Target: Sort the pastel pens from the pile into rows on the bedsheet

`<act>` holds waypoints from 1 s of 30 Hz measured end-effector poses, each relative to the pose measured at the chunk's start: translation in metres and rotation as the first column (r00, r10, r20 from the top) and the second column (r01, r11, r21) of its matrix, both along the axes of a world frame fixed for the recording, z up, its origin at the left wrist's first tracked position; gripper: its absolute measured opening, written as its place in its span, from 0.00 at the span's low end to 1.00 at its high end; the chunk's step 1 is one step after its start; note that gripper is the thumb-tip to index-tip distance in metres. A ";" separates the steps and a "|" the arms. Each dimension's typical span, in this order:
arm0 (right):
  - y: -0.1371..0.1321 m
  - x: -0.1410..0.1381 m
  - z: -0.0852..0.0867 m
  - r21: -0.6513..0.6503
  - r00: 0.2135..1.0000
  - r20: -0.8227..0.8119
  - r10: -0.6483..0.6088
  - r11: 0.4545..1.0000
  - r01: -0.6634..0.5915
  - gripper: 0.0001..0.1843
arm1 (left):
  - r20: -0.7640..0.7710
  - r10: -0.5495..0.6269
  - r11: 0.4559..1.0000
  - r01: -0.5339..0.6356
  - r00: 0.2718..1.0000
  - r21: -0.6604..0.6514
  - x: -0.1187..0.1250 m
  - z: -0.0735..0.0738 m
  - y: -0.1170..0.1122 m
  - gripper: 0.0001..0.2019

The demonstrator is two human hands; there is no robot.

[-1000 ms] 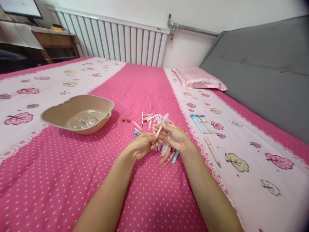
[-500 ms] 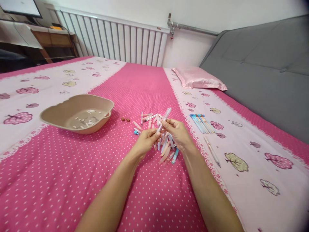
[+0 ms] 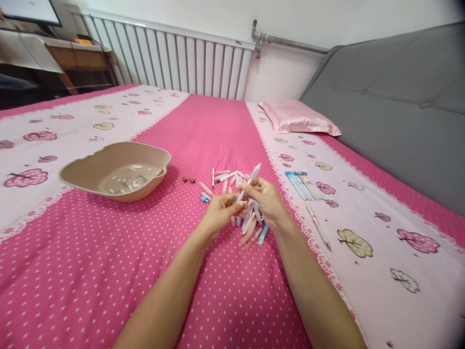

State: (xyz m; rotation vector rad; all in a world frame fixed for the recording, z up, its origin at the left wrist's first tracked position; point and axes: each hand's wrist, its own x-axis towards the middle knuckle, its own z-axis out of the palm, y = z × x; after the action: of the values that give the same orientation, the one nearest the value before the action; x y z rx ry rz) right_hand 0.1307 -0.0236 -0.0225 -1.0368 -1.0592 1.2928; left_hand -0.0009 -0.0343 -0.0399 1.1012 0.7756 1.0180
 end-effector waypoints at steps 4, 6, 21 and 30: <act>-0.001 -0.001 0.001 -0.031 0.999 -0.035 -0.028 0.999 0.027 0.29 | 0.014 -0.028 1.000 0.028 1.000 -0.007 0.001 0.002 -0.002 0.22; -0.001 -0.002 0.001 -0.042 0.998 -0.024 -0.064 0.997 0.063 0.31 | 0.014 -0.041 0.999 0.041 0.999 0.015 0.002 0.003 -0.003 0.21; -0.001 0.009 0.010 0.010 0.964 -0.156 0.217 0.976 -0.218 0.20 | -0.027 -0.111 0.993 0.110 0.993 -0.035 -0.007 0.001 -0.001 0.18; -0.002 0.011 0.012 -0.070 0.971 -0.148 0.187 0.977 -0.199 0.22 | -0.092 -0.189 0.980 0.193 0.978 0.041 -0.007 0.000 -0.001 0.17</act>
State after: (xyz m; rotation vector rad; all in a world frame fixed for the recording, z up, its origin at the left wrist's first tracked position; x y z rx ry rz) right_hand 0.1417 -0.0251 -0.0108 -0.9069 -1.0242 1.5570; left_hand -0.0080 -0.0357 -0.0401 1.2450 0.7029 0.8346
